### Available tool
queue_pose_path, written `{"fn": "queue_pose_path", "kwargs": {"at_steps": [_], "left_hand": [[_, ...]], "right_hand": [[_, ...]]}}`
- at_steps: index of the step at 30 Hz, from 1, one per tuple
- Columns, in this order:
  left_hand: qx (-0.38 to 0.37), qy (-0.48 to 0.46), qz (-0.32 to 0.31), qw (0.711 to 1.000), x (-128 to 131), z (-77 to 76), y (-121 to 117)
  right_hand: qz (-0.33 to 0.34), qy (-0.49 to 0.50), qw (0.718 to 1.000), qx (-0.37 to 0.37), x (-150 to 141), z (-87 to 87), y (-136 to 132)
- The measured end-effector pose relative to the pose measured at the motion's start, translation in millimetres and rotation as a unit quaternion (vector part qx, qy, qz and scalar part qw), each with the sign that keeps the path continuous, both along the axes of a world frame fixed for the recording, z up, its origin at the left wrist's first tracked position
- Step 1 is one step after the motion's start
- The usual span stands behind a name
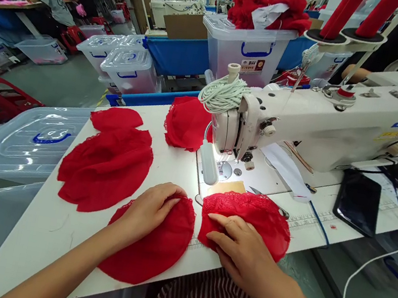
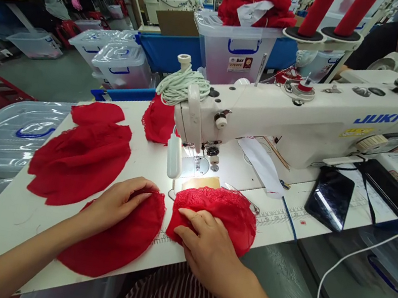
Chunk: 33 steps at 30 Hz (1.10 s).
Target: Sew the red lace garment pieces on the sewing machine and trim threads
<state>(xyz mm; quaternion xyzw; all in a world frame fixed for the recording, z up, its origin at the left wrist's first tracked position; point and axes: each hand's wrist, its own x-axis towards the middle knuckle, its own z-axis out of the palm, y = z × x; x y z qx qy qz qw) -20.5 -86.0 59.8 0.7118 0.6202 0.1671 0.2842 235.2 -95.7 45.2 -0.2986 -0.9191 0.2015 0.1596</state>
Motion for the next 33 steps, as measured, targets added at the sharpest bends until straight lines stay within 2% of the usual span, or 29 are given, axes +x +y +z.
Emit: {"fn": "queue_pose_path", "kwargs": {"at_steps": [8,16,23,26,29,32,33], "left_hand": [[0.081,0.148,0.004,0.986,5,-2.1,-3],[0.059,0.129,-0.020,0.990,-2,-4.6,-1],[0.018,0.136,-0.023,0.990,-26,0.1,-11],[0.033,0.193,-0.033,0.980,-32,6.7,-17],[0.088,0.252,-0.013,0.964,-33,20.0,-18],[0.118,0.213,0.007,0.970,-45,41.2,-2],[0.115,0.188,0.027,0.975,-55,49.9,10]], "right_hand": [[0.010,0.011,1.000,0.000,-1,1.4,1],[0.089,-0.007,0.996,-0.019,-2,8.7,-1],[0.132,0.006,0.991,-0.002,-19,5.3,5],[0.160,0.024,0.986,0.036,-38,1.9,6],[0.194,0.058,0.975,0.087,-58,1.2,4],[0.184,0.115,0.967,0.136,-66,4.7,-2],[0.145,0.144,0.968,0.147,-66,5.4,-4]]}}
